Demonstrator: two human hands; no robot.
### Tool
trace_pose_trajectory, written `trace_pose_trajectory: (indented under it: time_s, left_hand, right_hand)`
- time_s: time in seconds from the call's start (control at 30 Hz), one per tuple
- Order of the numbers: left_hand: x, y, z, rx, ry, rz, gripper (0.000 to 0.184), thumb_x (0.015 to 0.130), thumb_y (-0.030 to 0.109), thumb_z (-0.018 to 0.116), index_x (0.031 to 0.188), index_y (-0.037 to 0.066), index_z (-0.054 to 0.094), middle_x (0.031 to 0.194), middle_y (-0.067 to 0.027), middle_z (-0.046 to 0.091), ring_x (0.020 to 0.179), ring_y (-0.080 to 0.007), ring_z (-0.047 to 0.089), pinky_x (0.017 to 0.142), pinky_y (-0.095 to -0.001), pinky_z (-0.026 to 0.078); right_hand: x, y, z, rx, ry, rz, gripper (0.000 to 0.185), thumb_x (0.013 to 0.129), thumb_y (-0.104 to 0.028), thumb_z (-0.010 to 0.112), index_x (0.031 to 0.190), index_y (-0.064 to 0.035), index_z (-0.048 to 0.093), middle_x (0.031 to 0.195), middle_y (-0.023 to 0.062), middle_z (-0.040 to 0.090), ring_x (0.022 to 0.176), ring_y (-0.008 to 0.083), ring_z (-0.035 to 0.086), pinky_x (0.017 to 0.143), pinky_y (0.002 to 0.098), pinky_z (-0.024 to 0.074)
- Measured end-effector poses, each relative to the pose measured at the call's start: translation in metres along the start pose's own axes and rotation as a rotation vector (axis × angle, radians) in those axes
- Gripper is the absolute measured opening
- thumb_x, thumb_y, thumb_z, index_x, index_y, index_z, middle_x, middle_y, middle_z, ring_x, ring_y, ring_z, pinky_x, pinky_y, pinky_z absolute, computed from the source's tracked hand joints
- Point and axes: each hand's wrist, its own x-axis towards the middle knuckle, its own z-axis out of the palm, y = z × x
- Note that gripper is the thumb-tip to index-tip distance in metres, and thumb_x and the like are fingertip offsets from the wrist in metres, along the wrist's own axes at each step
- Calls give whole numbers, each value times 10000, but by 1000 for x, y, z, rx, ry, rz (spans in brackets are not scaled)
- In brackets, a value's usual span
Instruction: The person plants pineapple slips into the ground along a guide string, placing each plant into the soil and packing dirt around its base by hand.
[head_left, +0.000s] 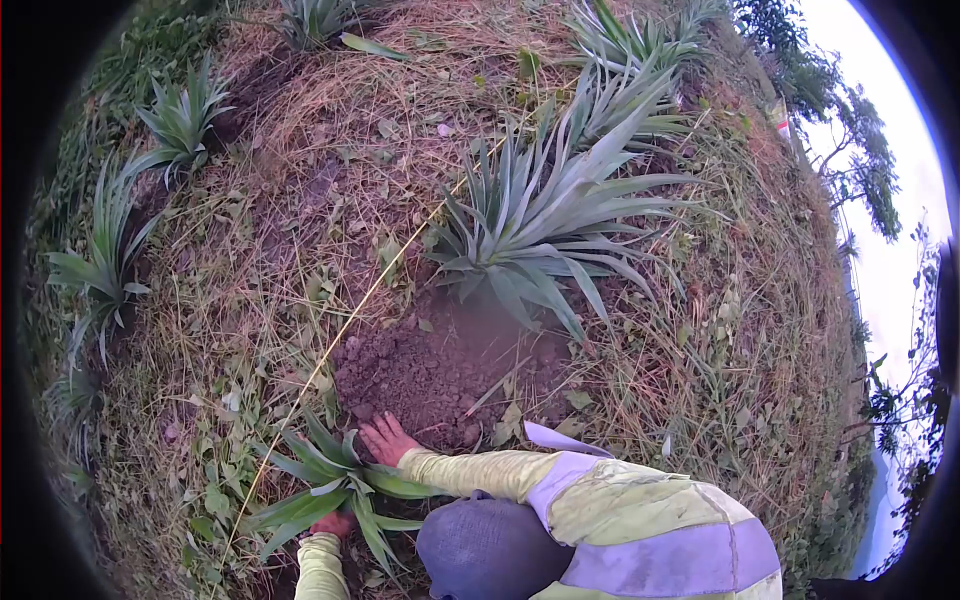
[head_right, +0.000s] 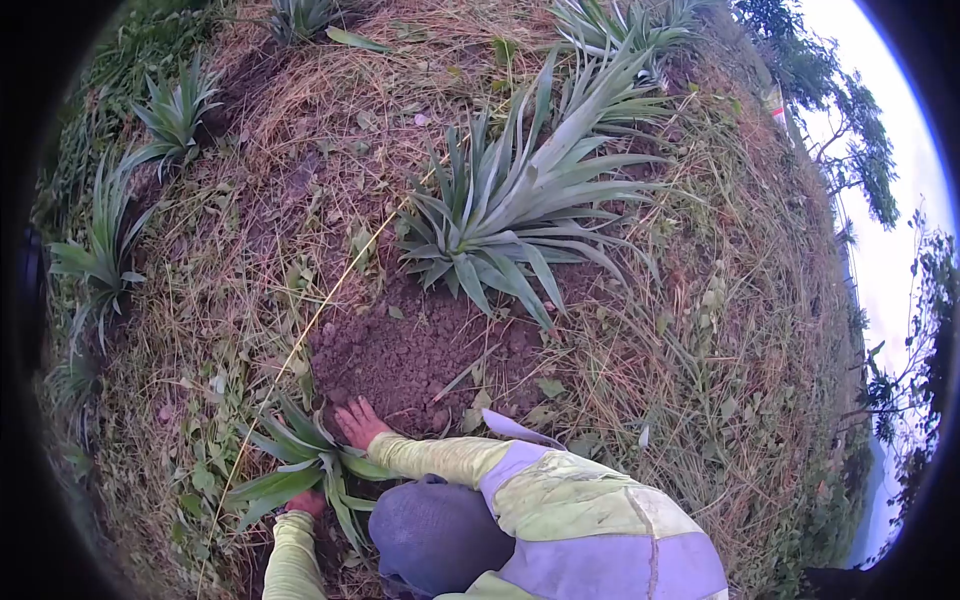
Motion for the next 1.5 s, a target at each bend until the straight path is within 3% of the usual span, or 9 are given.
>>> trace_pose_trajectory:
  time_s: [0.27, 0.37, 0.47, 0.8, 0.93, 1.03, 1.27, 1.43, 1.5]
  left_hand:
    - [-59, 47, -108, 192, -295, -5, 696, 684, 431, 759, 1262, 98, 564, 1267, -160, 577, 1133, -324, 562, 971, -405, 425]
    - [-90, 48, -143, -13, -125, -359, 665, 640, 291, 824, 1235, 103, 593, 1191, -126, 635, 1050, -271, 617, 922, -379, 451]
    - [-65, -4, -142, -189, -79, 228, 464, 676, 145, 782, 1117, 73, 658, 1019, -118, 695, 971, -261, 649, 877, -370, 483]
    - [-53, -20, -138, -260, -121, 4, 399, 731, 97, 747, 1115, 40, 656, 1018, -126, 695, 872, -219, 652, 833, -356, 503]
    - [-46, -36, -132, -283, -121, -25, 385, 762, 128, 734, 1124, 29, 648, 1044, -109, 691, 893, -199, 648, 832, -338, 501]
    - [-30, -87, -119, -397, -94, 21, 375, 785, 184, 721, 1115, 23, 645, 1036, -108, 691, 874, -202, 654, 824, -330, 503]
    - [-62, -98, -172, 85, 222, -217, 499, 718, 142, 757, 1153, -46, 599, 996, -169, 679, 875, -265, 657, 788, -346, 513]
    - [-97, 12, -214, -49, 598, -161, 427, 817, 86, 656, 1207, -48, 546, 957, -136, 659, 862, -223, 637, 784, -334, 511]
    - [-89, 33, -210, -169, 698, 87, 447, 820, 90, 665, 1229, -38, 537, 985, -132, 651, 886, -213, 629, 806, -328, 508]
  right_hand:
    - [0, 32, -32, 282, -164, -79, 533, 835, -219, 475, 1339, -49, 451, 1450, 160, 361, 1328, 430, 325, 1081, 587, 259]
    - [-1, 50, -51, 404, -263, 2, 494, 813, -188, 571, 1280, -49, 484, 1419, 221, 376, 1339, 427, 321, 1104, 538, 267]
    - [-6, 71, -113, 453, -194, 70, 546, 780, -208, 653, 1266, -28, 479, 1386, 196, 424, 1318, 398, 356, 1093, 510, 296]
    - [-7, 49, -66, 72, -373, -13, 673, 883, -394, 466, 1462, -113, 272, 1514, 84, 295, 1417, 386, 184, 1073, 701, 53]
    - [4, 47, -76, 153, -439, 42, 538, 918, -251, 372, 1441, -128, 337, 1507, 61, 316, 1416, 382, 193, 1076, 693, 77]
    - [5, 56, -123, 305, -466, 45, 520, 870, -243, 520, 1363, -100, 440, 1427, 133, 408, 1356, 381, 318, 1096, 600, 227]
    - [-72, 144, -199, 977, 150, 872, 314, 845, -145, 636, 1112, 11, 583, 979, 135, 666, 864, 220, 663, 792, 315, 529]
    - [-143, 235, -201, 813, 309, 1004, 434, 817, -92, 661, 1202, 58, 530, 1016, 148, 663, 888, 206, 656, 779, 298, 527]
    - [-154, 244, -207, 1259, 377, 1206, 603, 785, -93, 698, 1295, 79, 425, 1107, 181, 624, 932, 235, 647, 805, 305, 525]
